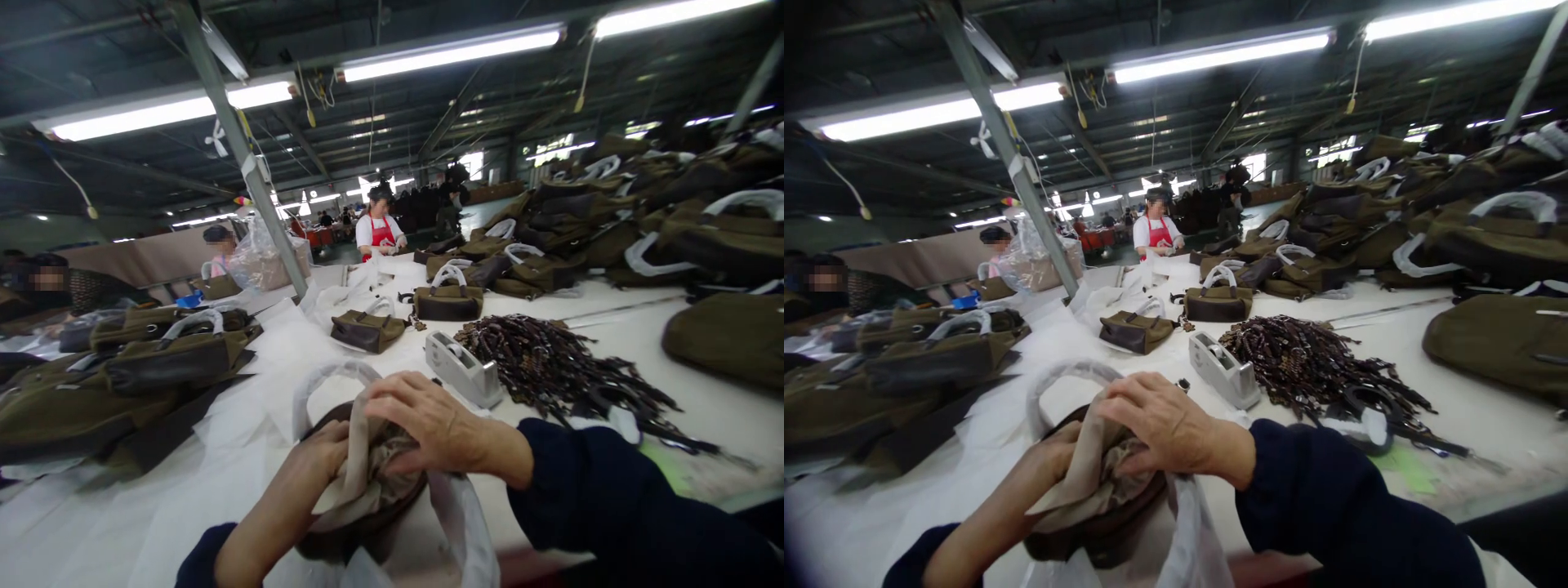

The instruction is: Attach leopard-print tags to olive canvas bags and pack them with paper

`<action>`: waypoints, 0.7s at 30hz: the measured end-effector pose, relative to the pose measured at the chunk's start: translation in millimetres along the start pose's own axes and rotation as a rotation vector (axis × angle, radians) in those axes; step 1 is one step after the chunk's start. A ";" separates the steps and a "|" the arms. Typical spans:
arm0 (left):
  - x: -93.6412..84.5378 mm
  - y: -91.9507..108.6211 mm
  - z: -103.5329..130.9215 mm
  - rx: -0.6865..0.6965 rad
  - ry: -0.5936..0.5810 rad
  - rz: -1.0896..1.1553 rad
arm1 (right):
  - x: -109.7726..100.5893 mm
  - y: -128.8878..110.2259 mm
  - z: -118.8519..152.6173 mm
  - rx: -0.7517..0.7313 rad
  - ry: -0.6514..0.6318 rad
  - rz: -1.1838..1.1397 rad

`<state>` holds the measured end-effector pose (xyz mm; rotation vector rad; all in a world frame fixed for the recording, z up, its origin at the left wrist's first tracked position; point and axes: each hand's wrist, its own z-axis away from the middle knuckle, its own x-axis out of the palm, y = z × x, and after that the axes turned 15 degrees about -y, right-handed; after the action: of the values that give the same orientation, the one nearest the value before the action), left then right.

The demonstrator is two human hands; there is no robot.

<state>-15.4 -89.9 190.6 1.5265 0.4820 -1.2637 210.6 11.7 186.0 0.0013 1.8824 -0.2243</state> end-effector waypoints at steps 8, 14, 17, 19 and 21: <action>-27.1 35.4 -3.7 -0.019 0.000 0.321 | 9.9 10.0 -32.8 0.116 -0.394 0.105; 11.7 15.1 -18.3 -0.093 0.104 -0.005 | -8.8 33.6 -10.2 0.233 -0.038 -0.329; 17.1 1.0 -16.6 -0.071 0.044 -0.148 | -1.9 55.1 24.5 0.467 0.215 -0.325; 13.4 1.7 -16.2 -0.018 0.004 -0.233 | 14.5 66.0 40.2 0.589 0.058 -0.452; 9.0 8.3 -16.5 0.064 -0.081 -0.275 | 34.4 70.7 46.4 0.598 -0.122 -0.752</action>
<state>2.3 -81.2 184.7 1.4915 0.6191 -1.5593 251.3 70.1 128.7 -0.3080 1.5578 -1.2603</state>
